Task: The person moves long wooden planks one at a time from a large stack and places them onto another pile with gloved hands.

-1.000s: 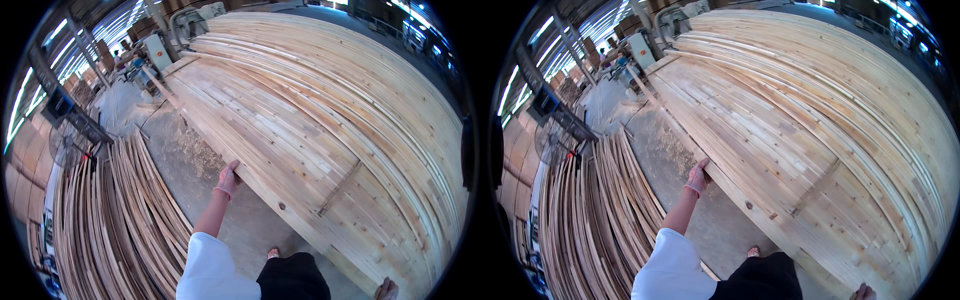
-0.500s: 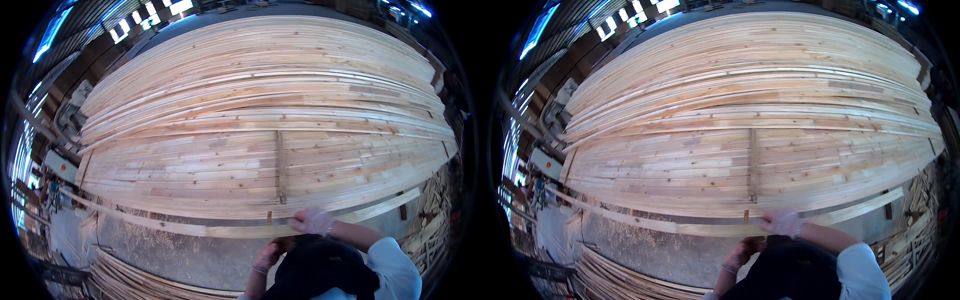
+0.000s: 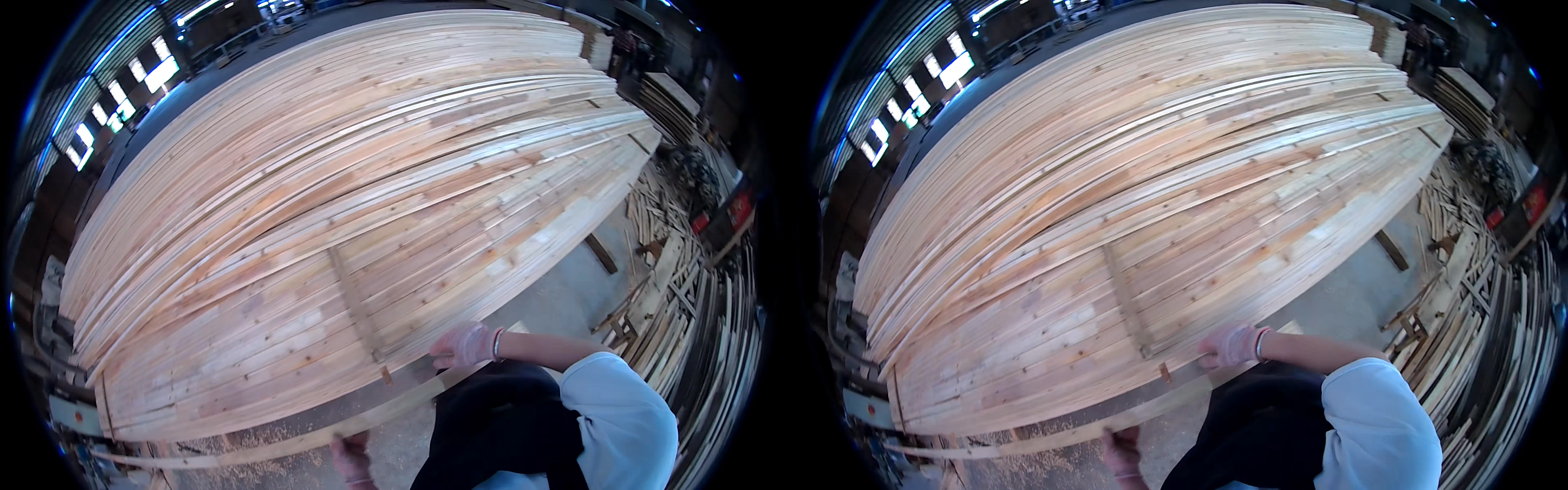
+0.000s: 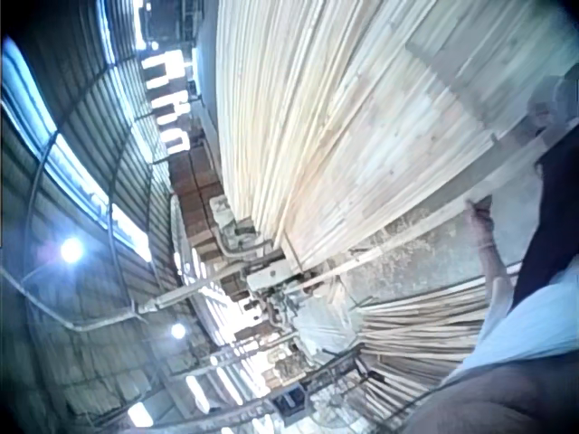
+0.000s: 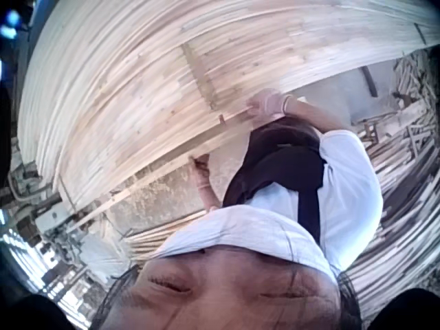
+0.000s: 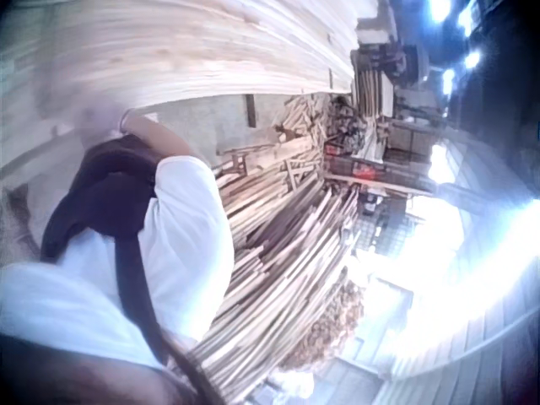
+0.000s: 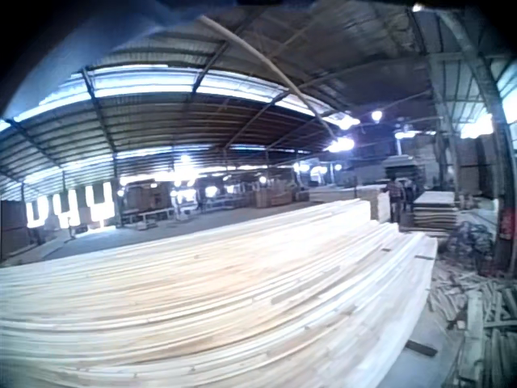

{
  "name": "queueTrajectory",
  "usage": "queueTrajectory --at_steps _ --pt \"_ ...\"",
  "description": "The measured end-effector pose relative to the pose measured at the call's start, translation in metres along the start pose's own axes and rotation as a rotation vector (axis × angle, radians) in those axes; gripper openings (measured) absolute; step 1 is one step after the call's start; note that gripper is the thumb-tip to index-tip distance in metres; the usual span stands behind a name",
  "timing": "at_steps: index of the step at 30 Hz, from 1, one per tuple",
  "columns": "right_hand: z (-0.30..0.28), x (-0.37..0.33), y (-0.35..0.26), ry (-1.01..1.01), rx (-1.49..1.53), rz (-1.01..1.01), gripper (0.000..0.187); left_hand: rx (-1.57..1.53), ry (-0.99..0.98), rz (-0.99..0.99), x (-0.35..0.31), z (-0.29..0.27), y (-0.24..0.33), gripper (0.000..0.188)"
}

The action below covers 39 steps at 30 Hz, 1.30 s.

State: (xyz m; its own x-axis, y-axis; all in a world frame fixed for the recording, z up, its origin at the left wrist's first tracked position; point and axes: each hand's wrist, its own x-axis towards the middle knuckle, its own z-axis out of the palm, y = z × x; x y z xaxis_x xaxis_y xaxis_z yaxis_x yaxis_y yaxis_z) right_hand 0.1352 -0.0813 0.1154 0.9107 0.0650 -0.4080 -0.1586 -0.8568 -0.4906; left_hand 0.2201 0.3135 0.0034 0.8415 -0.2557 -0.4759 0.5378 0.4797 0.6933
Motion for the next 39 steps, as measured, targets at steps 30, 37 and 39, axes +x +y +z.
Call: queueTrajectory --at_steps 30,37,39 --pt "-0.152 0.046 0.277 0.691 0.054 0.083 0.019 0.046 0.219 -0.412 0.424 0.554 0.009 0.062" --pt "-0.154 0.037 0.289 0.723 0.160 0.039 0.018 0.422 0.357 -0.188 0.424 0.578 -0.012 0.047" --pt "-0.157 0.035 0.288 0.712 0.176 0.033 0.018 0.398 0.346 -0.161 0.422 0.575 -0.011 0.044"
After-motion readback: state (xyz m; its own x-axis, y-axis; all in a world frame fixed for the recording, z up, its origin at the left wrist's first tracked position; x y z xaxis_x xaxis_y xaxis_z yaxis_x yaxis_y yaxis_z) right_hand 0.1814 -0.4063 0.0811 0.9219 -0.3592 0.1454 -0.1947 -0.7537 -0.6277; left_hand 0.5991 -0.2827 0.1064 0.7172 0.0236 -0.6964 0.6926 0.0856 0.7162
